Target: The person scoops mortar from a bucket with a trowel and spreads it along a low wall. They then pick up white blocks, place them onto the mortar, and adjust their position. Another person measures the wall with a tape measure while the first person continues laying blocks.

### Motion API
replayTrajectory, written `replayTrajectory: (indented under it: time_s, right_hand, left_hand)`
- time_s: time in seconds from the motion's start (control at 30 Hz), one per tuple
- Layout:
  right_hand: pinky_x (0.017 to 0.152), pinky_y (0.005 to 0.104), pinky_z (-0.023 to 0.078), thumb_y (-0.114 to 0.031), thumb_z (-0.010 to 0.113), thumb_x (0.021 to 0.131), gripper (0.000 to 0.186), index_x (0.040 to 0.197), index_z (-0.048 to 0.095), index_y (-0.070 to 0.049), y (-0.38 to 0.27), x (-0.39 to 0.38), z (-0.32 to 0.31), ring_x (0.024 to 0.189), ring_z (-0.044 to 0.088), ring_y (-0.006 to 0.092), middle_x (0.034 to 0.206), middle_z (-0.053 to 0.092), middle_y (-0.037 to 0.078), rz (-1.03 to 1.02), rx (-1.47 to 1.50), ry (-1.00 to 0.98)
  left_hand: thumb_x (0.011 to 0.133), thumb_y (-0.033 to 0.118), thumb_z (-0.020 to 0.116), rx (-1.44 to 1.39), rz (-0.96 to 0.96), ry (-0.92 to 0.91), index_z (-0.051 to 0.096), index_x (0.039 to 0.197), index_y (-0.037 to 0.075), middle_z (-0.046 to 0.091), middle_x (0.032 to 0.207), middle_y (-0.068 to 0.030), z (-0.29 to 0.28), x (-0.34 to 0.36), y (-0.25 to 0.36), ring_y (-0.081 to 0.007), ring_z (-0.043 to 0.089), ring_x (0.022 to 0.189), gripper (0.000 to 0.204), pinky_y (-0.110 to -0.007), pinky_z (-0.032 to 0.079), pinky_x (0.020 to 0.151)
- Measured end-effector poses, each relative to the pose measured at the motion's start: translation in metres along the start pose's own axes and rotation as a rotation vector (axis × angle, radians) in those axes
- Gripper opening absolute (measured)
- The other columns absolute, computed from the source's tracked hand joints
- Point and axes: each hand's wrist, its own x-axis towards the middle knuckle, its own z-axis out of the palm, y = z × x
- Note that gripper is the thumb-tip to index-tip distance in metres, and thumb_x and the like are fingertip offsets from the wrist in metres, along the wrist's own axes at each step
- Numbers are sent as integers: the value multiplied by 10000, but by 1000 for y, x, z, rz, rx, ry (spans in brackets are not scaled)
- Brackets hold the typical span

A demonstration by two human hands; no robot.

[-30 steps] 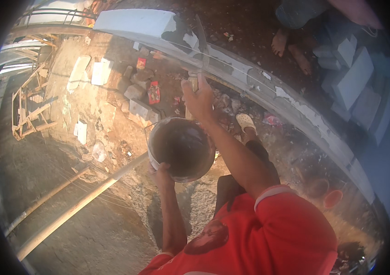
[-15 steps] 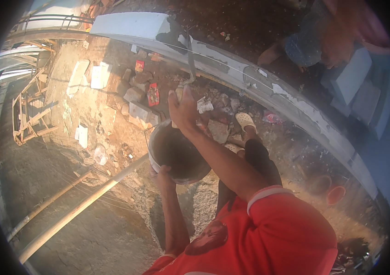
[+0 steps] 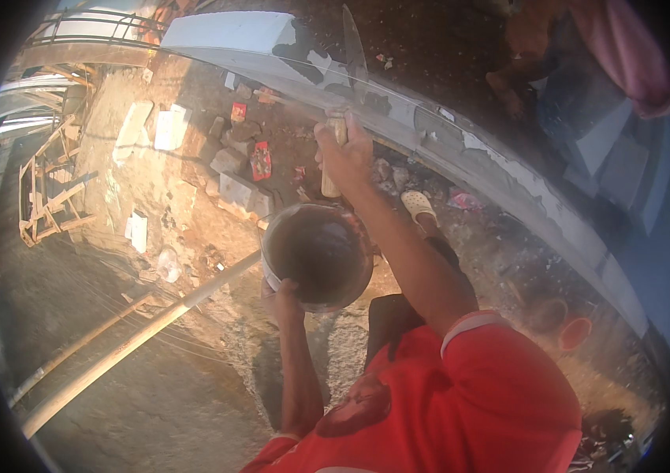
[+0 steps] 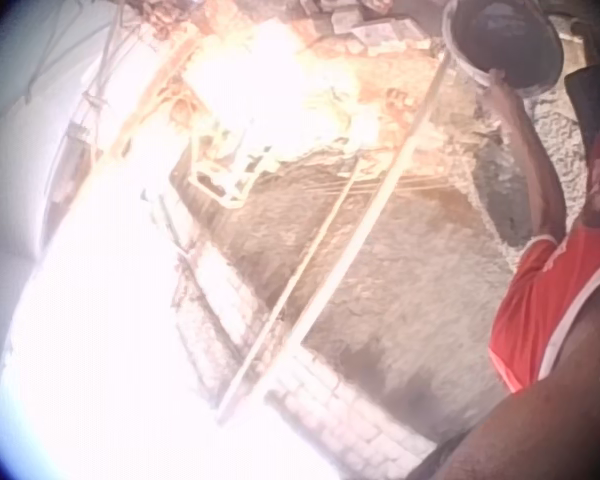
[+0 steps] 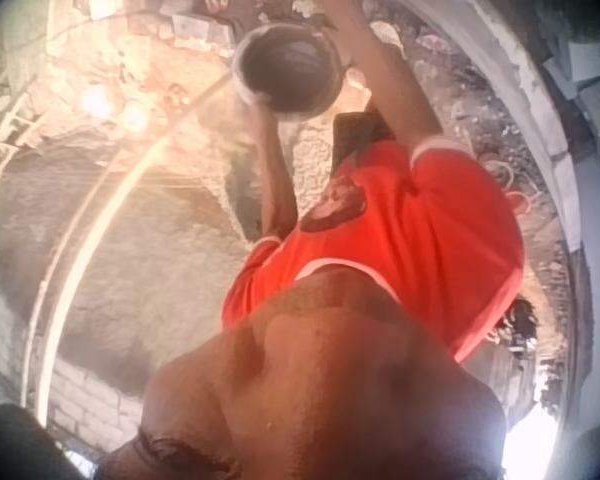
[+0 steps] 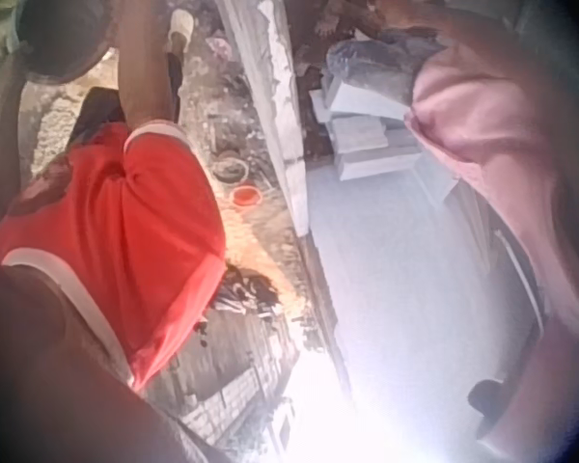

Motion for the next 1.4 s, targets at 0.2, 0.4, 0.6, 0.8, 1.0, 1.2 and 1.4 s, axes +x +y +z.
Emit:
replayTrajectory:
  time_s: [0.2, 0.4, 0.6, 0.8, 1.0, 1.2, 1.4]
  right_hand:
    - [547, 296, 496, -125, 655, 956, 365, 1285, 599, 22, 49, -158, -146, 616, 606, 95, 813, 643, 57, 154, -637, -263]
    - [573, 321, 514, -206, 664, 886, 462, 1266, 578, 43, 78, -237, -221, 617, 642, 160, 878, 649, 108, 752, -712, -377]
    - [563, 287, 532, -307, 665, 924, 428, 1173, 565, 26, 101, -243, -255, 646, 630, 153, 915, 596, 74, 863, -431, -239]
    - [586, 302, 576, -409, 615, 981, 588, 1389, 561, 10, 102, -279, -334, 759, 728, 218, 1056, 664, 106, 994, -697, -116]
    - [579, 299, 569, -248, 594, 1001, 471, 1402, 553, -5, 106, -405, -518, 750, 704, 191, 1040, 691, 108, 934, -732, 278]
    - [564, 299, 596, -77, 605, 978, 315, 1291, 600, -38, 79, -571, -707, 732, 704, 182, 1001, 688, 92, 1084, -948, 522]
    - [539, 307, 596, -141, 694, 938, 243, 1140, 657, -11, 93, -640, -749, 642, 715, 190, 993, 702, 78, 1137, -754, 623]
  left_hand:
    - [713, -52, 594, 234, 14, -169, 664, 1084, -3, 690, 890, -19, -2, 14, -56, -113, 624, 723, 380, -272, 518, 667]
    - [645, 149, 761, 683, 236, -250, 568, 958, -40, 575, 1023, -244, -4, 22, -178, -450, 556, 988, 414, -482, 476, 895]
    - [704, 115, 722, 625, 72, -407, 606, 910, -18, 639, 710, -55, 27, -1, -265, -175, 603, 604, 271, -333, 488, 564]
    - [723, 104, 721, 459, -289, -538, 613, 947, -7, 660, 759, -64, 59, -29, -330, -164, 630, 646, 272, -324, 500, 579]
    - [718, 45, 715, 446, -348, -589, 583, 851, 54, 601, 747, 20, 102, -6, -490, -100, 535, 660, 187, -304, 437, 574]
    - [752, 43, 762, 285, -368, -589, 602, 1111, 30, 669, 962, -56, 136, 38, -599, -144, 620, 840, 393, -343, 515, 729]
    - [772, 337, 877, 1118, 85, -327, 625, 1150, -34, 708, 1054, -219, 131, 32, -569, -388, 689, 985, 586, -475, 545, 867]
